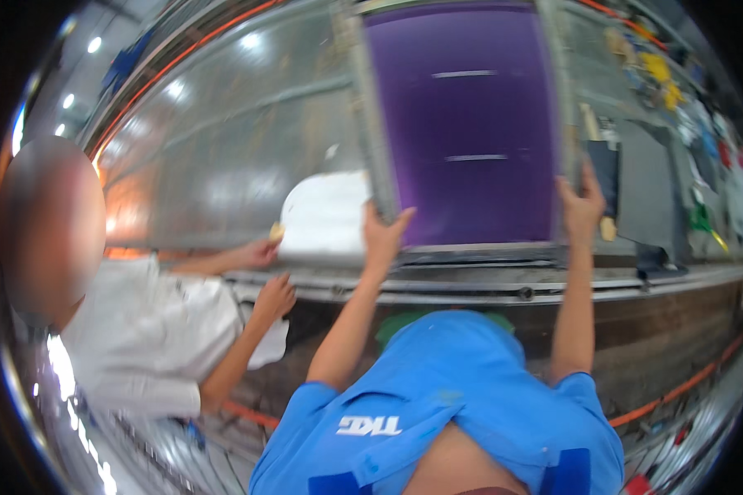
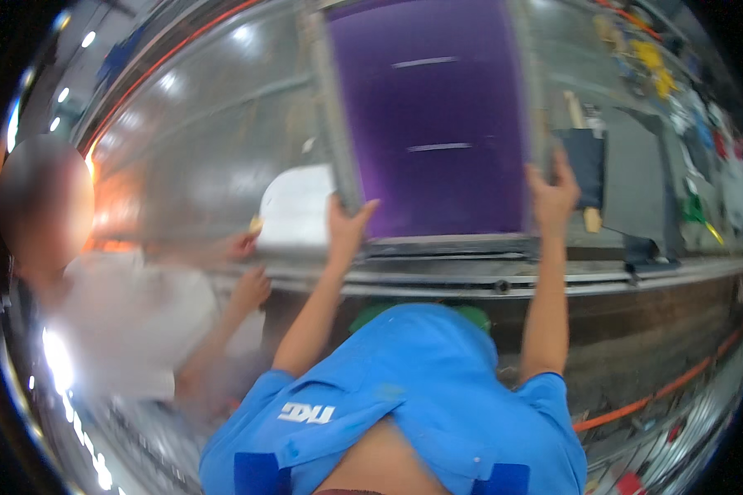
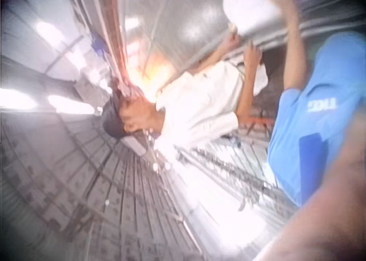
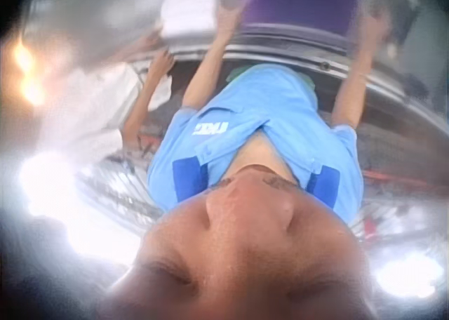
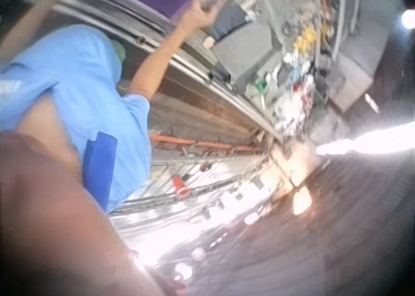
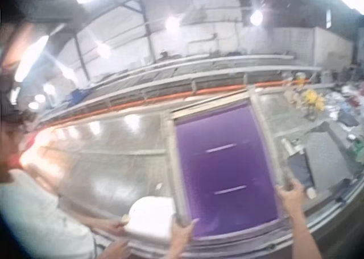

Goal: The person positions a purple screen-printing frame on a metal table and aligns it with a white paper template. They adjust the frame's position while a coworker holds the template in place. The person then removes the frame and picks up a roll of tape.

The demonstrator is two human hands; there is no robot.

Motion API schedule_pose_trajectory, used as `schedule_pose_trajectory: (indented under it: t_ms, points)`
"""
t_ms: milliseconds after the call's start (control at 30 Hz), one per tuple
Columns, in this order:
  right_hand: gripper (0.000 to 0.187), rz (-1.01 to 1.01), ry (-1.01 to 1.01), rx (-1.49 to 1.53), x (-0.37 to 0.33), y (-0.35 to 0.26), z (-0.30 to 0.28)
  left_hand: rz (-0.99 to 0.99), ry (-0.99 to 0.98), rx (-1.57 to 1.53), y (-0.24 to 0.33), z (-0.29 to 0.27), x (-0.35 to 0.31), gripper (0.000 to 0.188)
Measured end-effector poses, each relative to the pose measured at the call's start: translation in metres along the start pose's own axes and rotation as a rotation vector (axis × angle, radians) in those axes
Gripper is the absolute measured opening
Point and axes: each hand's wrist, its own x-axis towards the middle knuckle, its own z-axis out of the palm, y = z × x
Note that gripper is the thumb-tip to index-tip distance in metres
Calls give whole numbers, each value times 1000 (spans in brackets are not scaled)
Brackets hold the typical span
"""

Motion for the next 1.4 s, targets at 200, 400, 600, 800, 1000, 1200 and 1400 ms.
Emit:
schedule_pose_trajectory:
  t_ms: [200,400,600,800,1000,1200,1400]
  points:
    - [61,47,-77,-55,-2,33,-84,-91,8,140,-31,56,-68,68]
    - [66,208,-214,50,3,66,-118,-124,-19,-99,-46,15,-31,67]
    - [69,202,-280,68,7,68,-116,-267,362,-293,-28,-87,55,74]
    - [71,199,-227,121,14,71,-113,-618,-239,-252,-69,29,-52,58]
    - [72,251,-154,257,7,62,-119,-440,-139,-216,-35,70,-66,45]
    - [70,233,-96,234,1,56,-120,-419,-198,-163,-11,68,-58,44]
    - [70,246,-123,164,-2,54,-120,-487,-176,-146,-17,60,-58,49]
